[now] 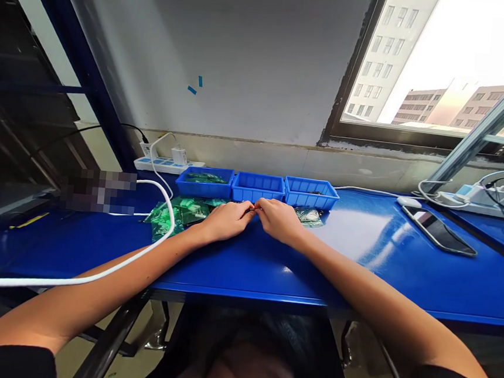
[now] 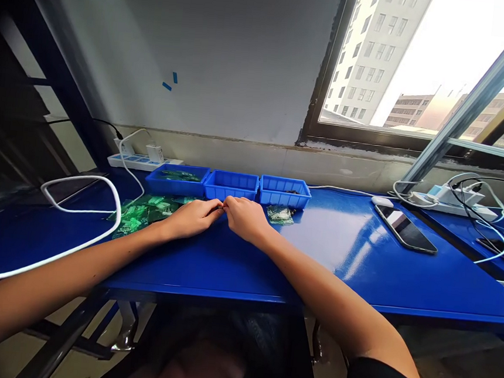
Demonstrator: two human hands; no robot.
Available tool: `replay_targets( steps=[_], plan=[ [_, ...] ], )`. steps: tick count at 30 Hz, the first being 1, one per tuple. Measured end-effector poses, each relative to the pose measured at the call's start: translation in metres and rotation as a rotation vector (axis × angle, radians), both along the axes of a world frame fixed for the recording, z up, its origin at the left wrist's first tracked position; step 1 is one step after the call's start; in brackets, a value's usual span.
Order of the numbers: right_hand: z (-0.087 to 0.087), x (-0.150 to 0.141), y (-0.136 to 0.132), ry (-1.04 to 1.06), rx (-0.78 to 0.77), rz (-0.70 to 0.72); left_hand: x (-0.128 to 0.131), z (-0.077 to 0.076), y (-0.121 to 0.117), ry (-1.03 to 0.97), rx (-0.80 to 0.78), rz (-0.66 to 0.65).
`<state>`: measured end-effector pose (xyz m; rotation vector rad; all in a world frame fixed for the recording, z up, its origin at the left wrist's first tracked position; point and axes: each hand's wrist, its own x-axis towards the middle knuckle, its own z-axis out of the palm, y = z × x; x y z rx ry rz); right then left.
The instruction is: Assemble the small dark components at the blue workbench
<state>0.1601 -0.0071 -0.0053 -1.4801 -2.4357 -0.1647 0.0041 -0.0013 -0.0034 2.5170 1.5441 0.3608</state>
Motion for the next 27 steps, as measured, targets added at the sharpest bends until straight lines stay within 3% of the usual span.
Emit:
replay_targets(
  steps=[12, 27],
  plan=[
    [0.0042, -0.0025, -0.0029, -0.008, -0.015, -0.076, -0.0002, -0.0020, 0.0015, 0.033, 0.025, -0.005],
    [0.0035, -0.0018, -0.0038, 0.002, -0.025, -0.047, 0.0005, 0.0014, -0.0009, 0.062, 0.006, -0.013]
  ],
)
